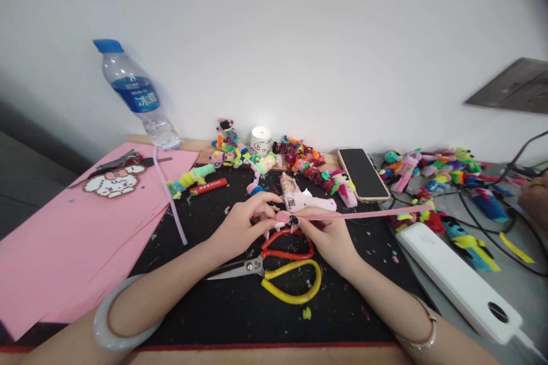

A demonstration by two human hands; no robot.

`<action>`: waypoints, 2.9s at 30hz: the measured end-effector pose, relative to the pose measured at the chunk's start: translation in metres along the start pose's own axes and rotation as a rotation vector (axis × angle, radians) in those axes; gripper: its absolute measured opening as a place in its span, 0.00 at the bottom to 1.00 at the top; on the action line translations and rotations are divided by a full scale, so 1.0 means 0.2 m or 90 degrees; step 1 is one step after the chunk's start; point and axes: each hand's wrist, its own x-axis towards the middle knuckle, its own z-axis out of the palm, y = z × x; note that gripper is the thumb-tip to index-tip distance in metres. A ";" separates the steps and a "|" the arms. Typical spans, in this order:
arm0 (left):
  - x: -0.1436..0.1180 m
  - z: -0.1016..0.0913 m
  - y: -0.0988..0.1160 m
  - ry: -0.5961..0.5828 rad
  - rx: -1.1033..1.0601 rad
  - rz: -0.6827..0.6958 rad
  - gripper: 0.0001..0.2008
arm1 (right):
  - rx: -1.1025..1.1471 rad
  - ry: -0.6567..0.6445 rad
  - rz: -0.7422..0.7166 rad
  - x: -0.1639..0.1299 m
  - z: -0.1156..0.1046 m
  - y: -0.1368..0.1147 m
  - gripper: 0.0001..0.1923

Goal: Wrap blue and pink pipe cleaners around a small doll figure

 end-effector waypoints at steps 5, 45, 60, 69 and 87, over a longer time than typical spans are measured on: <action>0.00 -0.01 -0.01 0.030 -0.001 -0.005 0.13 | -0.005 0.036 -0.004 0.00 0.00 0.01 0.08; 0.02 -0.04 0.02 0.092 0.016 -0.027 0.10 | -0.044 0.041 -0.024 0.00 -0.01 0.00 0.09; 0.04 -0.10 0.04 -0.094 -0.740 -0.227 0.18 | -0.033 0.045 -0.020 0.01 -0.01 -0.02 0.09; 0.04 -0.12 0.05 -0.107 -0.869 -0.253 0.19 | -0.031 0.038 -0.014 0.00 -0.01 0.00 0.09; 0.04 -0.10 0.04 -0.125 -0.744 -0.235 0.15 | -0.036 0.034 -0.009 0.00 0.00 0.01 0.08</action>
